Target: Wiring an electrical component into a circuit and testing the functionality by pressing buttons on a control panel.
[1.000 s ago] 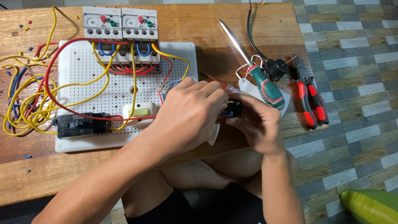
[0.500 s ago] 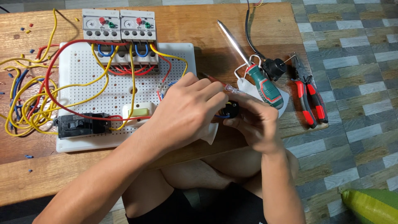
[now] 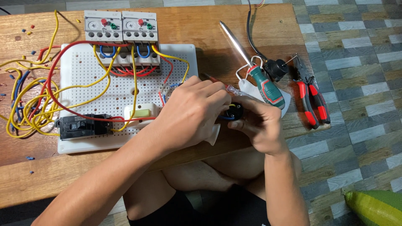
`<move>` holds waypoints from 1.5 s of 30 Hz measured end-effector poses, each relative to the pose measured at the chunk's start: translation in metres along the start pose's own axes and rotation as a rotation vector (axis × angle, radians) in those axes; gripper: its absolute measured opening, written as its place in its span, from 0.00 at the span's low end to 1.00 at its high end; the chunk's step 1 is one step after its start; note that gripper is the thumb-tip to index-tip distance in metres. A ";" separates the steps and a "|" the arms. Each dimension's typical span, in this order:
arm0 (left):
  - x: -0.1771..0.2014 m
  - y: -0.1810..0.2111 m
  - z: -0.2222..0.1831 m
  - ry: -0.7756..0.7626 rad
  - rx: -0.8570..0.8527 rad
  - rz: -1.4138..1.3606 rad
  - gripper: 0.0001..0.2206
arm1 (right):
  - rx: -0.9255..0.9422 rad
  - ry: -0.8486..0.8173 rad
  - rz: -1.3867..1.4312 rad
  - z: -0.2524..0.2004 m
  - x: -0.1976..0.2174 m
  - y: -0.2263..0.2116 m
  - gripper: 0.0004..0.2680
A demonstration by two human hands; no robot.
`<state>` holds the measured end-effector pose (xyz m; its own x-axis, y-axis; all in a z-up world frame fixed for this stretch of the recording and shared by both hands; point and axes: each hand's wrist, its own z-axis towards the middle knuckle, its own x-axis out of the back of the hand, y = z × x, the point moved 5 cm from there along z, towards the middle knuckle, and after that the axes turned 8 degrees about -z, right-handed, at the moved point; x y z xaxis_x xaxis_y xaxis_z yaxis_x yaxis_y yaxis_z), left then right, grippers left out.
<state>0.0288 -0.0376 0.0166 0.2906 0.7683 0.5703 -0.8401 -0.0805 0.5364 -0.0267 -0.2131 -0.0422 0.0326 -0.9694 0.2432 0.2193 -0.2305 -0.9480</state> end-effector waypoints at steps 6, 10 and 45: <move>0.002 0.001 0.002 -0.002 0.013 -0.065 0.04 | -0.010 0.030 -0.027 -0.002 0.002 0.004 0.22; 0.005 0.000 0.002 0.017 0.075 -0.080 0.02 | -0.039 0.031 0.028 0.000 0.000 0.002 0.22; 0.002 -0.011 0.002 -0.113 0.237 -0.189 0.19 | -0.111 0.435 -0.314 -0.005 -0.019 -0.038 0.07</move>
<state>0.0397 -0.0361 0.0132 0.4915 0.7092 0.5054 -0.6400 -0.0994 0.7619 -0.0403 -0.1862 -0.0118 -0.4290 -0.7929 0.4327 0.0491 -0.4987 -0.8654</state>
